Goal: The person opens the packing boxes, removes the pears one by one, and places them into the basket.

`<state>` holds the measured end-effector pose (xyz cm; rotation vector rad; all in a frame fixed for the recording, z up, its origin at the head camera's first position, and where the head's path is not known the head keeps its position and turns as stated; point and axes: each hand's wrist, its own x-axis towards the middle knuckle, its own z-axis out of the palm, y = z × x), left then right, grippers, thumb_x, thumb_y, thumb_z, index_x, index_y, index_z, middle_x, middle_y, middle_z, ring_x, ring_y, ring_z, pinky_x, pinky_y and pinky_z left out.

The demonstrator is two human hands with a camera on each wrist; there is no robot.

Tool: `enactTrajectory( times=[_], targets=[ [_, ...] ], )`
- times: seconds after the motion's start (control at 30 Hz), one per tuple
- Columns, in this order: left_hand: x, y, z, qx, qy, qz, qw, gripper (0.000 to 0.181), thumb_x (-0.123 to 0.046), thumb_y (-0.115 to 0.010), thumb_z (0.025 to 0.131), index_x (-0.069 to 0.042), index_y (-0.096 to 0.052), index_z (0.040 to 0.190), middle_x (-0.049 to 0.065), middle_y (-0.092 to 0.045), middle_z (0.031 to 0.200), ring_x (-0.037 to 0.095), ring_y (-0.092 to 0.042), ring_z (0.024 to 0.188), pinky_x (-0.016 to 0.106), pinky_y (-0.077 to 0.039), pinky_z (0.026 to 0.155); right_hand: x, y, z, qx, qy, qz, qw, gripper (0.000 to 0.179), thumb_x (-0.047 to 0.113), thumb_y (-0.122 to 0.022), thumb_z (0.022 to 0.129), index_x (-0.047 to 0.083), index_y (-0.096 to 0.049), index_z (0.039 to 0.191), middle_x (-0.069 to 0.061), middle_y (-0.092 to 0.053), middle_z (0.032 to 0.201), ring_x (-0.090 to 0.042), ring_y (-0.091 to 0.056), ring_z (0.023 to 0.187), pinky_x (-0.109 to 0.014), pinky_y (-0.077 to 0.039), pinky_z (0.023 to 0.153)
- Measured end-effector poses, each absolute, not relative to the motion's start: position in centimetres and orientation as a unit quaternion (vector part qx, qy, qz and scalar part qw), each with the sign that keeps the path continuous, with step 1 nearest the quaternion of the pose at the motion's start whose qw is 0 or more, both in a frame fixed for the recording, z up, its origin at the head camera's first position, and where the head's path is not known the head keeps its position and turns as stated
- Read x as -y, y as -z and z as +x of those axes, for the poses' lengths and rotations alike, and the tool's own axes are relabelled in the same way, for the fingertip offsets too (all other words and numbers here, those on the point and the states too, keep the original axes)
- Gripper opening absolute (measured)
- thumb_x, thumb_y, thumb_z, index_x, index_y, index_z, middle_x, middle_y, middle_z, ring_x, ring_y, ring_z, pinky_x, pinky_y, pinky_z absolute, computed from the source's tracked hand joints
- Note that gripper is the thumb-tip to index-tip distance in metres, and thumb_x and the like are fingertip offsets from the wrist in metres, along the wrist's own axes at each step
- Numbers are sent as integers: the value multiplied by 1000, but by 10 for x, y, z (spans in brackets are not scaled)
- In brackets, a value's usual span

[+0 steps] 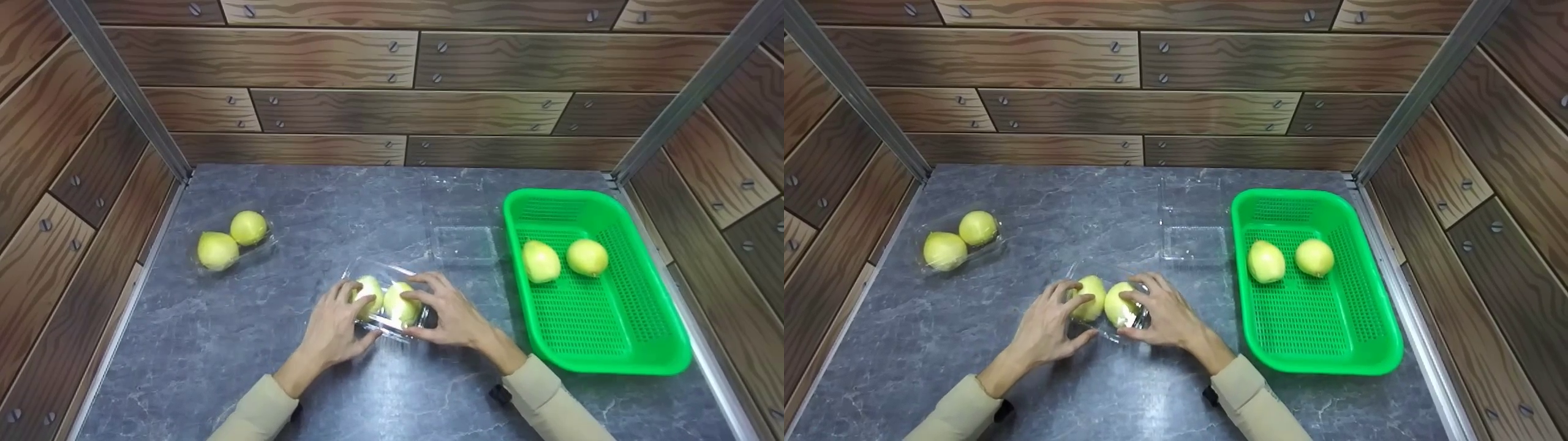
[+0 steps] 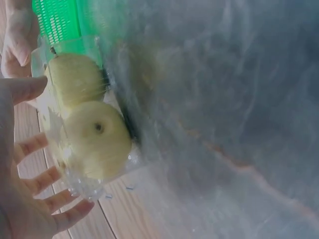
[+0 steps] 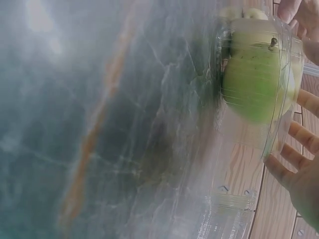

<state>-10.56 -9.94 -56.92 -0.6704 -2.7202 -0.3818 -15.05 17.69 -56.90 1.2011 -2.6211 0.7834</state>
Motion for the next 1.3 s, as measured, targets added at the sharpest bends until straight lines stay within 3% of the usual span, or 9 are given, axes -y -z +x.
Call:
enactTrajectory(
  times=[0.17,0.37,0.87,1.07,1.2,1.3],
  targets=[
    [102,567,-110,950,141,-239,141,61,-59,-78,83,-22,-71,131,11,-62,140,36,-58,133,55,-59,107,-174,570,-141,888,-249,375,88,63,56,-82,85,17,-70,133,-16,-60,147,-34,-54,137,-63,-52,113],
    [103,568,-115,947,164,-241,131,61,-55,-78,80,-22,-70,131,13,-62,141,40,-56,133,59,-60,103,-171,570,-132,900,-243,352,88,62,53,-83,84,17,-70,132,-16,-60,147,-34,-55,136,-62,-54,111],
    [107,562,-122,940,216,-251,87,67,-43,-80,79,-20,-63,140,16,-55,154,47,-50,141,70,-50,111,-158,570,-100,931,-197,269,151,66,62,-82,82,19,-71,131,-12,-64,135,-29,-60,124,-49,-64,96],
    [106,563,-112,924,325,-175,97,78,-29,-83,80,-10,-53,149,22,-52,152,44,-50,141,66,-49,115,-157,569,-94,933,-158,271,173,65,66,-77,84,19,-72,128,-11,-66,131,-27,-62,118,-42,-66,89],
    [103,564,-104,890,422,-93,144,72,-15,-86,80,-2,-55,144,23,-56,144,44,-56,135,62,-53,113,-163,569,-97,928,-162,282,182,53,59,-78,87,19,-73,122,-11,-68,129,-27,-65,115,-37,-67,79],
    [101,564,-100,856,495,-20,151,69,-8,-86,81,1,-55,142,24,-57,141,45,-58,132,59,-55,111,-171,568,-100,920,-163,298,194,43,50,-79,89,18,-73,117,-10,-69,125,-26,-66,110,-33,-66,73]
  ],
)
